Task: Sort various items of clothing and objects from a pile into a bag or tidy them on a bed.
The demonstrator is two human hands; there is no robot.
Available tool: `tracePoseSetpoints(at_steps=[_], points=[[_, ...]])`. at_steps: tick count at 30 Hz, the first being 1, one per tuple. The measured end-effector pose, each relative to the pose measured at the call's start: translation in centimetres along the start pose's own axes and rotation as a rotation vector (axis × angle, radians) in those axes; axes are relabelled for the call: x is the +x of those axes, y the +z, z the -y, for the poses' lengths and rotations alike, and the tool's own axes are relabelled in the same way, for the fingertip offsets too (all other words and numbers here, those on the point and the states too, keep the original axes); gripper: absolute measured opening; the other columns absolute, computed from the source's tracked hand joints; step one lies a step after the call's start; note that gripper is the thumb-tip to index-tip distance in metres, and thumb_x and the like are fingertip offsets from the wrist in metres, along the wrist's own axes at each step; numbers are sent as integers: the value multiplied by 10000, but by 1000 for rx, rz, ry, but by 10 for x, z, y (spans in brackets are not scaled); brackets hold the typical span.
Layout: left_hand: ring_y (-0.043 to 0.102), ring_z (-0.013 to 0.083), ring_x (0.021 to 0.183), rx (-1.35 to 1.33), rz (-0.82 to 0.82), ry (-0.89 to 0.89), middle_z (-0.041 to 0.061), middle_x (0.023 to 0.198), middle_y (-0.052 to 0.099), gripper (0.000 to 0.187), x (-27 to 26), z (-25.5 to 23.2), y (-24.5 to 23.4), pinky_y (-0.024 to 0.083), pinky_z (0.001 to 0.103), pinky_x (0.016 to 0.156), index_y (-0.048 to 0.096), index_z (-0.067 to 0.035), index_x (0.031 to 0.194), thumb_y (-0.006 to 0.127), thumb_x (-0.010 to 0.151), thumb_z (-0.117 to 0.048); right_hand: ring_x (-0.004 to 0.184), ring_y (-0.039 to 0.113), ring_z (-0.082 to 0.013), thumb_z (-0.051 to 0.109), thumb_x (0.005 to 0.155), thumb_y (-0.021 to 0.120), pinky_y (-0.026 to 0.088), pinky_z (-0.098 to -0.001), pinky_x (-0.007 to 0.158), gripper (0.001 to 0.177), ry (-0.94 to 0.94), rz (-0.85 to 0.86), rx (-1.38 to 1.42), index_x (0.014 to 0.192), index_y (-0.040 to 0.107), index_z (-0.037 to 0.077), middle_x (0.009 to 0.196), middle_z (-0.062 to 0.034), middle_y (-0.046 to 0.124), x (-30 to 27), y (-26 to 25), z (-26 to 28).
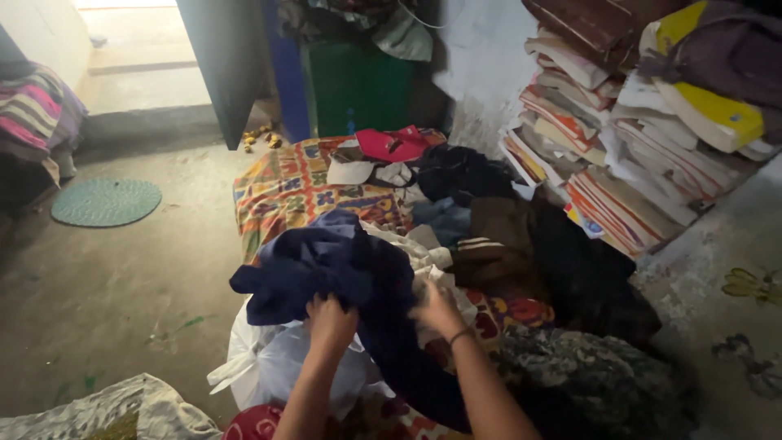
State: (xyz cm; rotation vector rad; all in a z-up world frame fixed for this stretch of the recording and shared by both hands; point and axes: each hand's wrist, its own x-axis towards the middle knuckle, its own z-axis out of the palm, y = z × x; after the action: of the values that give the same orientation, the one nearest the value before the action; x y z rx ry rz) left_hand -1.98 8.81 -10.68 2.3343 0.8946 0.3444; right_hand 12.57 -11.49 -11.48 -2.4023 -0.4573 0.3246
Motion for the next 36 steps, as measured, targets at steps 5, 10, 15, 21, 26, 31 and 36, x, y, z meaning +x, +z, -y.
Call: tracePoseSetpoints(at_steps=[5,10,15,21,26,31,36], points=[[257,422,1494,127,135,31,206,1615,297,772,0,2,28,298,615,1168,437,-115,1488,684,829,-431,1341,530,-400,341,628,940,465,-462,1104,1041,17,158,-338,1502,400,170,1457,-198,530,-37,-1,-42],[127,381,1548,252,257,16,183,1700,65,1016,-18,-15,29,268,572,1186,197,-132,1605,738,821,-488,1377,463,-438,500,780,793,450,-489,1112,1018,189,257,-471,1614,244,298,1599,-226,320,-53,33,-89],[122,373,1562,268,269,17,182,1700,74,1009,-17,-14,31,275,583,1190,187,-128,1610,736,844,-489,1311,394,-259,644,962,506,392,-390,1015,757,352,186,-594,1540,170,288,1449,-73,381,-72,11,-75],[135,365,1559,205,233,8,187,1688,106,1006,-14,-11,38,269,582,1197,213,-125,1606,746,823,-461,1406,505,-303,458,994,567,430,-427,1139,555,450,274,-629,1481,542,194,1553,-118,495,-38,63,-181],[146,364,1559,219,229,-7,180,1697,110,982,-10,-5,45,272,577,1201,240,-149,1607,734,822,-474,1365,558,-314,420,937,623,474,-429,1109,599,440,198,-454,1492,528,216,1491,-133,563,-36,87,-222],[134,353,1564,198,234,-16,165,1701,105,986,-9,-5,43,267,576,1194,246,-153,1608,734,805,-455,1341,553,-338,552,788,773,460,-419,1114,929,359,199,-376,1576,379,256,1458,-150,568,-28,104,-224],[165,357,1552,228,243,-3,165,1697,122,987,-12,-12,38,276,582,1193,263,-179,1605,737,800,-499,1384,530,-320,639,653,853,448,-429,1126,1158,267,208,-413,1578,340,166,1528,-137,521,-21,108,-223]])
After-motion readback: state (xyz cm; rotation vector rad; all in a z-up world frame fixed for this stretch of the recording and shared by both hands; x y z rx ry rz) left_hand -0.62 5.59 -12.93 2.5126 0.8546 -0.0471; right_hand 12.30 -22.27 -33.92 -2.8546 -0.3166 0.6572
